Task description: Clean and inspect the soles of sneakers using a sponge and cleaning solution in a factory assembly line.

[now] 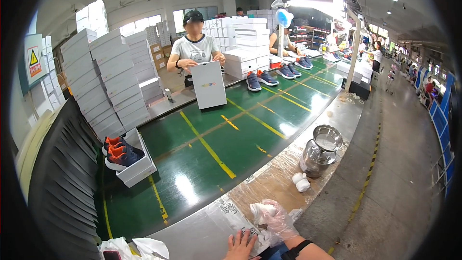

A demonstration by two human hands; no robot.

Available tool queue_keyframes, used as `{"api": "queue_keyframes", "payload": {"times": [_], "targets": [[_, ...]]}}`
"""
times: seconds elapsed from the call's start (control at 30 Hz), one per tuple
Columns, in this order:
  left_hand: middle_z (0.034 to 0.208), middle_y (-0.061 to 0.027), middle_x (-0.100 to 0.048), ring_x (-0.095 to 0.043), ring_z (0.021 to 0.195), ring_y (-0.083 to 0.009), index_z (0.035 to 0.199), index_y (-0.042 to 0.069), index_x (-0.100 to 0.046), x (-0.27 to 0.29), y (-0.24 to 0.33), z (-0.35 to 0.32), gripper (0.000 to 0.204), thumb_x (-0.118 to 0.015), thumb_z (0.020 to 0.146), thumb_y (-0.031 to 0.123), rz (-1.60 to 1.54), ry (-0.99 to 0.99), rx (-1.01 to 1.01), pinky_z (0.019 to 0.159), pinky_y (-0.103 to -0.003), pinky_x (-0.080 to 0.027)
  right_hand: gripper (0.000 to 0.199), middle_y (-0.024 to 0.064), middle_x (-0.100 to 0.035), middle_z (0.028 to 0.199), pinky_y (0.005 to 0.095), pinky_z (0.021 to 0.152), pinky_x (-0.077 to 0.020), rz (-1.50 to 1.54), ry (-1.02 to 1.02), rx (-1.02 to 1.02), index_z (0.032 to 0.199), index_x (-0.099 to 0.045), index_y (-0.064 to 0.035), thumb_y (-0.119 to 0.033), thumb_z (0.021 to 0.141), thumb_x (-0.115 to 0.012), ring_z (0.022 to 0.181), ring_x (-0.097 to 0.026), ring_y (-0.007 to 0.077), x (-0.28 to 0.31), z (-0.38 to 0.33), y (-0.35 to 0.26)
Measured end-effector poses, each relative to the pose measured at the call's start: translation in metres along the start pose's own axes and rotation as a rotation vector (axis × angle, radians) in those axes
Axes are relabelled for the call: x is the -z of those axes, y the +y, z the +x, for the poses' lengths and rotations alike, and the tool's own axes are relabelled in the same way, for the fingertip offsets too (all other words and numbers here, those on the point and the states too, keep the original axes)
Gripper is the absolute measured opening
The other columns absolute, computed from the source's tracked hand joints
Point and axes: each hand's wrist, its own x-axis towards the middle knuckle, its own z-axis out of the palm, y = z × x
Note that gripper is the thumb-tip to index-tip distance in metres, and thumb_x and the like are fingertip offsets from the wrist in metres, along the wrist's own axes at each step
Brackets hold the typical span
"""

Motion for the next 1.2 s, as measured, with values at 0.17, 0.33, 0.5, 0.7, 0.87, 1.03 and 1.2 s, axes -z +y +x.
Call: {"api": "queue_keyframes", "payload": {"times": [0.17,0.33,0.5,0.7,0.87,1.03,1.2], "targets": [[0.150,-0.0251,-0.016,-0.012,0.137,-0.0496,0.145,0.006,-0.026,0.000,0.001,0.002,0.097,-0.075,0.069,0.040,-0.005,-0.011,-0.010,0.107,-0.065,-0.014,0.033,0.0103,-0.063,0.105,0.0287,0.083,-0.0495,-0.004,0.003,0.070,0.115,-0.056,-0.0017,-0.013,0.085,-0.067,0.095,-0.061,0.0165,0.003,0.004,0.011],[0.151,-0.0248,-0.014,-0.010,0.139,-0.0481,0.145,0.004,-0.025,-0.001,0.001,0.002,0.099,-0.075,0.068,0.040,-0.002,-0.010,-0.013,0.108,-0.065,-0.013,0.033,0.0107,-0.063,0.105,0.0291,0.083,-0.0496,-0.014,-0.015,0.043,0.114,-0.056,-0.0019,-0.013,0.085,-0.067,0.095,-0.061,0.0171,0.003,0.003,0.002],[0.151,-0.0248,-0.014,-0.009,0.140,-0.0464,0.146,0.004,-0.024,-0.002,0.001,0.003,0.100,-0.075,0.068,0.041,0.000,-0.012,-0.012,0.108,-0.065,-0.012,0.034,0.0111,-0.063,0.105,0.0295,0.083,-0.0498,-0.011,-0.015,0.014,0.114,-0.056,-0.0018,-0.014,0.085,-0.067,0.094,-0.061,0.0174,0.003,0.002,-0.004],[0.151,-0.0247,-0.015,-0.010,0.140,-0.0464,0.146,0.005,-0.024,-0.001,0.002,0.004,0.100,-0.075,0.068,0.042,0.005,-0.018,-0.004,0.108,-0.064,-0.011,0.034,0.0110,-0.064,0.103,0.0302,0.082,-0.0499,-0.038,-0.003,0.023,0.114,-0.057,-0.0016,-0.016,0.085,-0.068,0.093,-0.062,0.0175,0.003,0.001,-0.006],[0.151,-0.0246,-0.016,-0.010,0.139,-0.0466,0.146,0.006,-0.025,-0.004,0.001,0.003,0.100,-0.076,0.068,0.042,-0.001,0.002,-0.008,0.108,-0.065,-0.011,0.032,0.0094,-0.063,0.106,0.0272,0.084,-0.0487,-0.132,-0.016,0.039,0.115,-0.056,-0.0013,-0.011,0.086,-0.066,0.096,-0.060,0.0150,0.005,0.002,-0.009],[0.151,-0.0241,-0.015,-0.010,0.139,-0.0472,0.146,0.007,-0.024,-0.003,0.003,0.004,0.100,-0.076,0.068,0.042,-0.008,-0.006,-0.004,0.108,-0.065,-0.011,0.033,0.0091,-0.063,0.106,0.0271,0.084,-0.0484,-0.071,-0.013,0.032,0.115,-0.056,-0.0015,-0.012,0.085,-0.066,0.096,-0.059,0.0147,0.005,0.001,-0.008],[0.152,-0.0240,-0.014,-0.010,0.139,-0.0478,0.146,0.006,-0.025,-0.005,0.003,0.005,0.100,-0.076,0.068,0.041,-0.010,-0.002,-0.001,0.108,-0.065,-0.011,0.033,0.0085,-0.062,0.106,0.0271,0.084,-0.0481,-0.072,-0.015,0.040,0.115,-0.056,-0.0018,-0.012,0.086,-0.067,0.096,-0.059,0.0141,0.007,0.002,-0.002]]}}
